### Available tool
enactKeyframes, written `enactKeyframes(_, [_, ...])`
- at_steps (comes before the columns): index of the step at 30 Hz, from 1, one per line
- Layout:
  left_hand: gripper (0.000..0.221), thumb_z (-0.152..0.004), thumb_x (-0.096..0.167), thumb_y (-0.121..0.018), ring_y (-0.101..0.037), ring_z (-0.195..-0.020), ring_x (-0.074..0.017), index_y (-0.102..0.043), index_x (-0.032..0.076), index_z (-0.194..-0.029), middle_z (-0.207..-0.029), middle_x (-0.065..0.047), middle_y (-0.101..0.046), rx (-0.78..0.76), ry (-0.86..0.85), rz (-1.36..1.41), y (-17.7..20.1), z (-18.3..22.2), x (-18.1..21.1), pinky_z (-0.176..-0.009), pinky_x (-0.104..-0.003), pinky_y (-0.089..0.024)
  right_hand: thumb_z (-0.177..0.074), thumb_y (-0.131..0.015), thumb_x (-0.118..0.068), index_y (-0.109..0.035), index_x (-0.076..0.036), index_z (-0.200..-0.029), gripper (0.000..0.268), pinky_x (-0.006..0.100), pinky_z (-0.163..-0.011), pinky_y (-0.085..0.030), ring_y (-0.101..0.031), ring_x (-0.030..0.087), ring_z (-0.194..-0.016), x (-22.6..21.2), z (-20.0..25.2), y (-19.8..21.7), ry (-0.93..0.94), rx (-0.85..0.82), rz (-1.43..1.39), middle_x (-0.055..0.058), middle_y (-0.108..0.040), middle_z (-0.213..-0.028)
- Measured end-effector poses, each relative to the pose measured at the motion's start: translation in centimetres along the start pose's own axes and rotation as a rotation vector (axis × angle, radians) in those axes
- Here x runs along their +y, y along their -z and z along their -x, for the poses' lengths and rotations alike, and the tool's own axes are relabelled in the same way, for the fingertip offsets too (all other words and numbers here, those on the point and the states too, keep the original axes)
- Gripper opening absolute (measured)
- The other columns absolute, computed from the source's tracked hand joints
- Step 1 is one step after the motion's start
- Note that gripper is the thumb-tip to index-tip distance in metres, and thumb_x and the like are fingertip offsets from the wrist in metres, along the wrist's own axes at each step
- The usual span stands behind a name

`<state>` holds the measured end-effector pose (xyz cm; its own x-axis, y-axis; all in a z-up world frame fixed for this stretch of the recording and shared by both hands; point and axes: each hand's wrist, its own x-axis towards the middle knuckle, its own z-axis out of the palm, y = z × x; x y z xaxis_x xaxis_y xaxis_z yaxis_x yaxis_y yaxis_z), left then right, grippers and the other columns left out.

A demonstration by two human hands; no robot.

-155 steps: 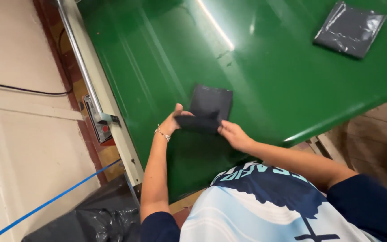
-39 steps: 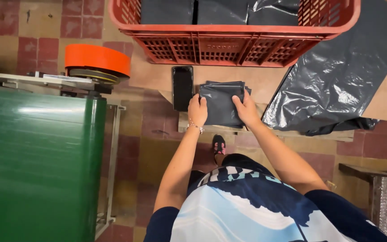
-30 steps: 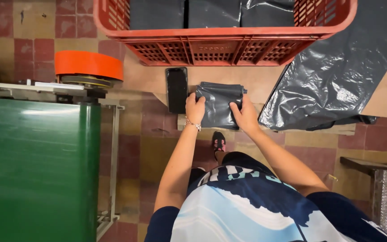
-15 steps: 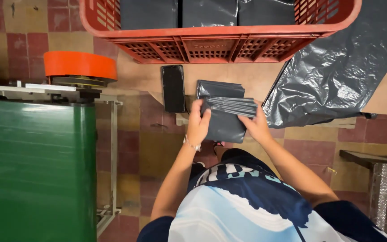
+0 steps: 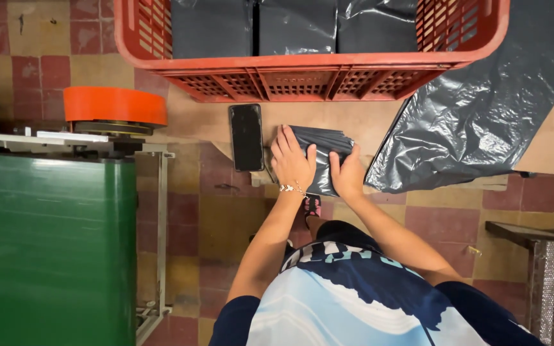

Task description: Picking up plastic bags from a conveyor belt, folding them, and placing them into a red plastic crate.

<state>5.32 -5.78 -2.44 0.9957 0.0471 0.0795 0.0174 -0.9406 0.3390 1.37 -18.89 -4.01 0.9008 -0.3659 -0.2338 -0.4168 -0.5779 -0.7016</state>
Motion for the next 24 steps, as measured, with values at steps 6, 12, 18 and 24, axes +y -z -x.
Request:
enactKeyframes(6, [0.086, -0.09, 0.059, -0.046, -0.045, -0.129, -0.0325, -0.029, 0.004, -0.154, -0.152, -0.015, -0.038, 0.019, -0.02, -0.013, -1.1, -0.1, -0.3, -0.089, -0.05, -0.053, -0.102, -0.052, -0.042, -0.038, -0.004, -0.129, 0.049, 0.057, -0.083, -0.055, -0.069, 0.047, -0.093, 0.9, -0.4, -1.0, 0.004, 0.006, 0.132, 0.028, -0.069, -0.094])
enactKeyframes(12, [0.086, -0.087, 0.059, -0.046, -0.045, -0.129, -0.0323, -0.03, 0.005, -0.153, -0.151, -0.015, -0.039, 0.001, -0.008, -0.029, -1.0, -0.5, 0.0, -0.086, -0.05, -0.053, -0.102, -0.047, -0.048, -0.039, -0.003, -0.128, 0.052, 0.056, -0.083, -0.055, -0.071, 0.045, -0.092, 0.9, -1.0, -1.2, -0.029, -0.052, 0.248, 0.027, -0.07, -0.093])
enactKeyframes(18, [0.083, -0.089, 0.06, -0.042, -0.043, -0.129, -0.0317, -0.031, 0.006, -0.152, -0.15, -0.013, -0.039, -0.009, -0.003, -0.037, -1.4, -0.8, -0.2, -0.084, -0.05, -0.052, -0.102, -0.044, -0.047, -0.039, 0.0, -0.129, 0.054, 0.054, -0.081, -0.056, -0.071, 0.045, -0.09, 1.3, -1.5, -1.6, -0.005, -0.059, 0.322, 0.028, -0.069, -0.094])
enactKeyframes(24, [0.081, -0.089, 0.056, -0.049, -0.04, -0.132, -0.0333, -0.032, 0.006, -0.151, -0.152, -0.013, -0.037, -0.065, 0.039, 0.042, -0.9, -0.7, -0.3, -0.089, -0.053, -0.052, -0.103, -0.04, -0.051, -0.039, -0.001, -0.129, 0.056, 0.054, -0.082, -0.056, -0.072, 0.043, -0.091, 1.2, -1.6, -1.3, 0.024, -0.054, 0.353, 0.025, -0.069, -0.095])
